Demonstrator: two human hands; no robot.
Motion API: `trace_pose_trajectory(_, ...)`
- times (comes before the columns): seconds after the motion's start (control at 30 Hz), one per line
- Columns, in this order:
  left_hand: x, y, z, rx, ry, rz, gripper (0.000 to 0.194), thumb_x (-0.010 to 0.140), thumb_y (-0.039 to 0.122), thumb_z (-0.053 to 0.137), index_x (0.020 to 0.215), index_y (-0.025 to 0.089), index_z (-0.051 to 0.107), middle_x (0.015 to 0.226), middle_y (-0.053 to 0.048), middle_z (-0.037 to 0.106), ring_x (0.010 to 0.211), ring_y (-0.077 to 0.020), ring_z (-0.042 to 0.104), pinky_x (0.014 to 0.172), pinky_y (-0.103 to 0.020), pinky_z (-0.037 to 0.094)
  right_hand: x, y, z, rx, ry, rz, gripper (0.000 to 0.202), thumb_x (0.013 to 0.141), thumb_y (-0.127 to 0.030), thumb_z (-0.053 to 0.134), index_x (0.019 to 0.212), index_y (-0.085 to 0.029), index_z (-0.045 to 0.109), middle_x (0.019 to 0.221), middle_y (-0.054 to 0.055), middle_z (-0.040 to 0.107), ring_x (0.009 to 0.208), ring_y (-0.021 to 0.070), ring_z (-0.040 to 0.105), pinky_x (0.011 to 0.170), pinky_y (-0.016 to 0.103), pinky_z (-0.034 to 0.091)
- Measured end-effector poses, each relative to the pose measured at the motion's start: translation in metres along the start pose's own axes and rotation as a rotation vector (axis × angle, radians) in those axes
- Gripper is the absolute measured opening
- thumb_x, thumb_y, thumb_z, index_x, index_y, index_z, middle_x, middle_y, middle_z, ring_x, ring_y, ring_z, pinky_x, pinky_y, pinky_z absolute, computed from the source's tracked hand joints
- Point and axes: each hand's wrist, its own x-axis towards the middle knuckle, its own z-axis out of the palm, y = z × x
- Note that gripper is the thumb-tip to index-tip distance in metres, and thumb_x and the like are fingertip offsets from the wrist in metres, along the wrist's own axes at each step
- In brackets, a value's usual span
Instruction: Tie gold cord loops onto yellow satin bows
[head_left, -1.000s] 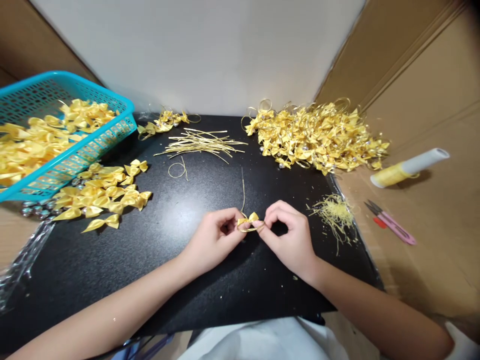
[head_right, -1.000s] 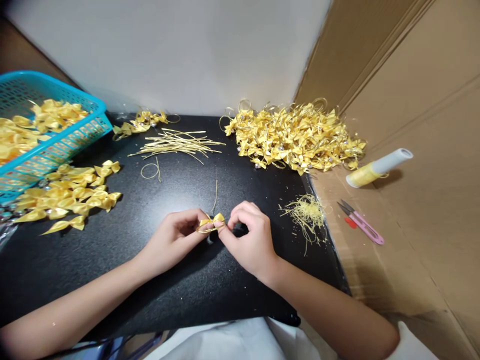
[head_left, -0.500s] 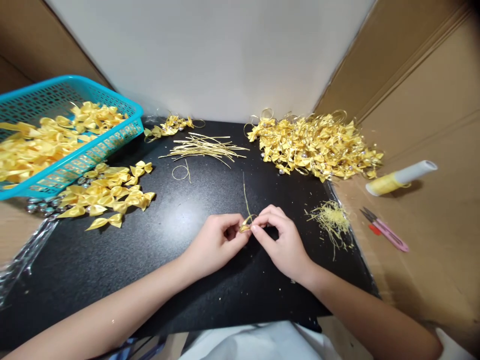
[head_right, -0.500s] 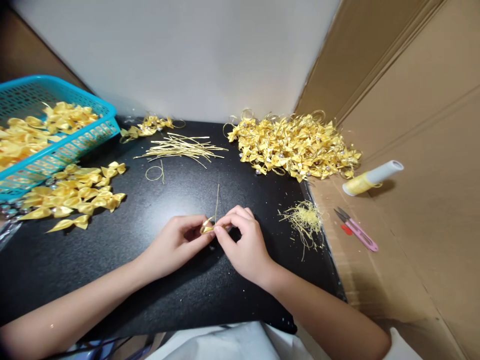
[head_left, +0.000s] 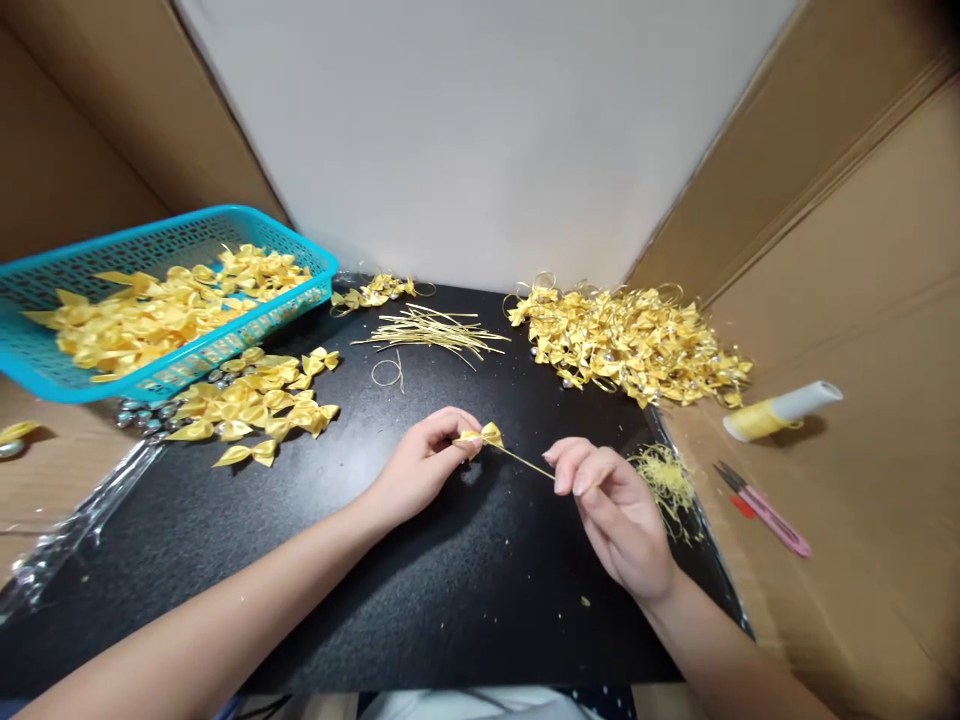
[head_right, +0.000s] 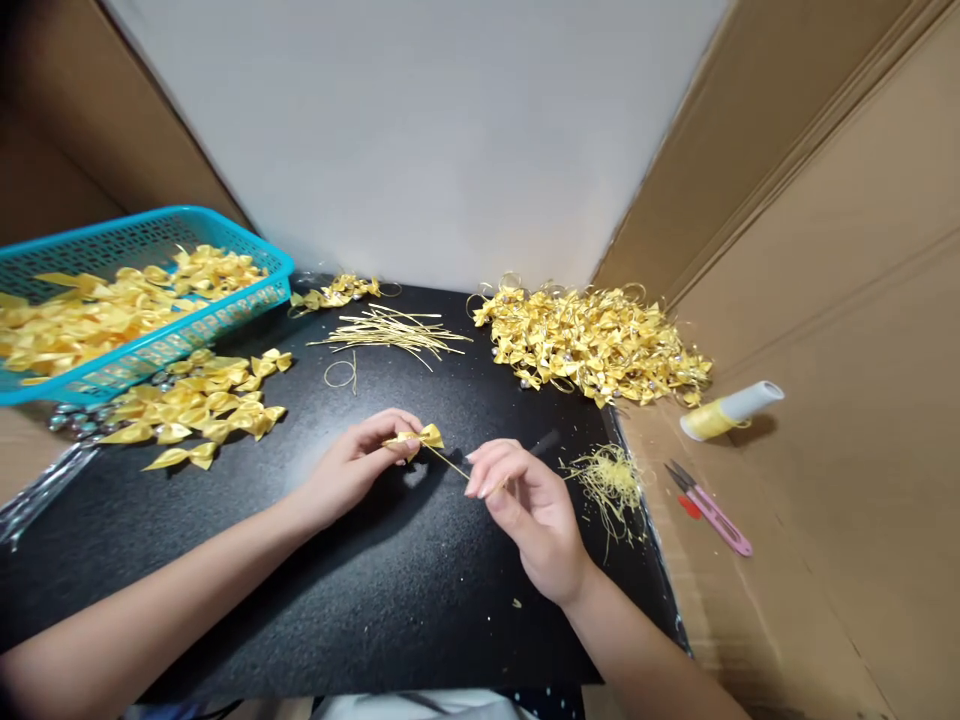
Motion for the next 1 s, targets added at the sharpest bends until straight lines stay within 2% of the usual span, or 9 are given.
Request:
trace_pose_trajectory(0.2, -0.002, 0.002, 0.001, -0.142, -0.022, -0.055, 0.023, 0.083, 0.035, 0.060, 0.069, 0.017, 0.055, 0.070, 0.000, 0.060, 0.068, -0.0134, 0.054, 0.069, -0.027, 0.043, 0.000, 0.003, 0.005, 0.163, 0.048, 0.074, 0.010, 0.092, -0.027, 0.059, 0.084, -0.025, 0.065, 0.067, -0.002, 0.056, 0.079, 0.0157, 0.057, 0.078, 0.031, 0.040)
trace_pose_trajectory(0.3, -0.003, 0.002, 0.002, -0.211, -0.033, -0.067, 0.022, 0.083, 0.034, 0.061, 0.071, 0.017, 0.053, 0.067, 0.001, 0.059, 0.066, -0.0122, 0.053, 0.070, -0.026, 0.042, 0.002, 0.005, 0.007, 0.254, 0.139, 0.161, 0.011, 0.088, -0.030, 0.064, 0.079, -0.024, 0.064, 0.061, -0.004, 0.050, 0.068, 0.0128, 0.051, 0.071, 0.028, 0.039)
trace_pose_trajectory(0.47, -0.004, 0.002, 0.002, -0.271, -0.039, -0.073, 0.023, 0.084, 0.032, 0.061, 0.071, 0.017, 0.050, 0.064, 0.002, 0.056, 0.064, -0.0111, 0.051, 0.068, -0.025, 0.041, 0.005, 0.008, 0.009, 0.376, 0.293, 0.376, 0.016, 0.079, -0.032, 0.073, 0.077, -0.023, 0.061, 0.050, -0.008, 0.034, 0.055, 0.0103, 0.040, 0.068, 0.028, 0.040)
trace_pose_trajectory(0.63, -0.005, 0.003, 0.000, -0.223, -0.088, -0.059, 0.022, 0.086, 0.035, 0.058, 0.073, 0.017, 0.053, 0.063, 0.002, 0.058, 0.064, -0.0125, 0.052, 0.070, -0.028, 0.043, 0.009, 0.012, 0.006, 0.427, 0.382, 0.471, 0.020, 0.077, -0.032, 0.074, 0.077, -0.021, 0.058, 0.052, -0.009, 0.026, 0.051, 0.0082, 0.027, 0.058, 0.024, 0.034)
trace_pose_trajectory(0.73, -0.005, 0.002, -0.002, -0.170, -0.104, -0.056, 0.023, 0.086, 0.035, 0.058, 0.072, 0.017, 0.052, 0.067, 0.001, 0.061, 0.066, -0.0128, 0.054, 0.069, -0.027, 0.044, 0.011, 0.011, 0.002, 0.446, 0.406, 0.476, 0.021, 0.075, -0.031, 0.075, 0.076, -0.021, 0.057, 0.055, -0.009, 0.026, 0.051, 0.0078, 0.021, 0.053, 0.022, 0.029)
trace_pose_trajectory(0.87, -0.004, -0.001, -0.001, 0.018, -0.140, -0.058, 0.025, 0.086, 0.037, 0.058, 0.073, 0.015, 0.056, 0.074, -0.002, 0.064, 0.068, -0.0134, 0.054, 0.064, -0.025, 0.042, 0.013, 0.002, -0.002, 0.412, 0.390, 0.392, 0.021, 0.076, -0.031, 0.075, 0.073, -0.022, 0.056, 0.057, -0.007, 0.026, 0.053, 0.0091, 0.023, 0.054, 0.023, 0.029)
trace_pose_trajectory(1.0, -0.002, 0.000, 0.002, 0.094, -0.195, -0.008, 0.026, 0.088, 0.036, 0.056, 0.074, 0.015, 0.058, 0.089, -0.007, 0.069, 0.077, -0.0159, 0.058, 0.070, -0.028, 0.044, 0.013, -0.005, -0.004, 0.379, 0.374, 0.331, 0.019, 0.079, -0.032, 0.073, 0.074, -0.022, 0.057, 0.058, -0.007, 0.027, 0.055, 0.0099, 0.025, 0.056, 0.024, 0.030)
